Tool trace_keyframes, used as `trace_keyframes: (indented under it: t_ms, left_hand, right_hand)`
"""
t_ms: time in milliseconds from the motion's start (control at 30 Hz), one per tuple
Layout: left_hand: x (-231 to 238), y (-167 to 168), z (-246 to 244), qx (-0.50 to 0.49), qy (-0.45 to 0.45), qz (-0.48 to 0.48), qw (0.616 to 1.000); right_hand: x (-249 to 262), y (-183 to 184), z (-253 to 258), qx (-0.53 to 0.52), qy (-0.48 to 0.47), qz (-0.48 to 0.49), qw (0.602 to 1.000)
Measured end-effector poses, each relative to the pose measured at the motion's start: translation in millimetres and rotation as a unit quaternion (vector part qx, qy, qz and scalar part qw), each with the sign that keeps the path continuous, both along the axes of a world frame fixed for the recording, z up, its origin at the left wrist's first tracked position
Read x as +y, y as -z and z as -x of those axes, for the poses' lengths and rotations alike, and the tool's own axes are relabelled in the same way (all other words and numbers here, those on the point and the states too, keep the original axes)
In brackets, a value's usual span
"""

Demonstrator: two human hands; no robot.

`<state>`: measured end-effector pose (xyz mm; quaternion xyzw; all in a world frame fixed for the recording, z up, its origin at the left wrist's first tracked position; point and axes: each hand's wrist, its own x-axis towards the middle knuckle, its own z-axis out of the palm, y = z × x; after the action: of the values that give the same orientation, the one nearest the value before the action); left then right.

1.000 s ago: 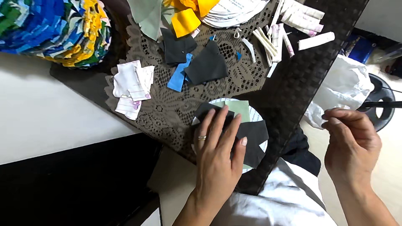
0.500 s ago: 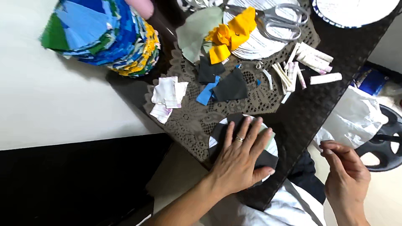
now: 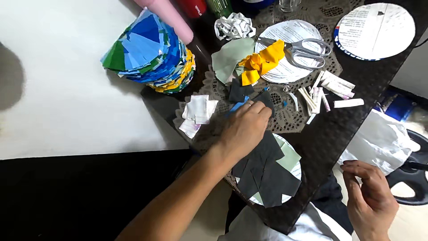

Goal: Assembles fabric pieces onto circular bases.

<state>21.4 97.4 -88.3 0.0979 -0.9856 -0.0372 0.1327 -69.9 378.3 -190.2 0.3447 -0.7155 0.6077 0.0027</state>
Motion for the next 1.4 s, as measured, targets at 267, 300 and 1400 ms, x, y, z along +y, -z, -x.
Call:
trace_keyframes:
  t_ms: [267,300,1400]
  left_hand:
    - [4.3,-8.0,37.7,-0.135,-0.098,-0.059,0.984]
    - [4.6,-9.6,40.6,-0.147,-0.103,-0.063,0.982]
    - [-49.1,19.9,6.7,0.146,-0.140,-0.540,0.817]
  right_hand:
    - [-4.7,-5.5,-1.4,0.008,-0.001,0.000,1.000]
    - [-5.9,-6.3,-1.0,0.010,-0.002,0.002,1.000]
    - [-183.6,-47.1,26.1,0.118,-0.040,-0.182,0.975]
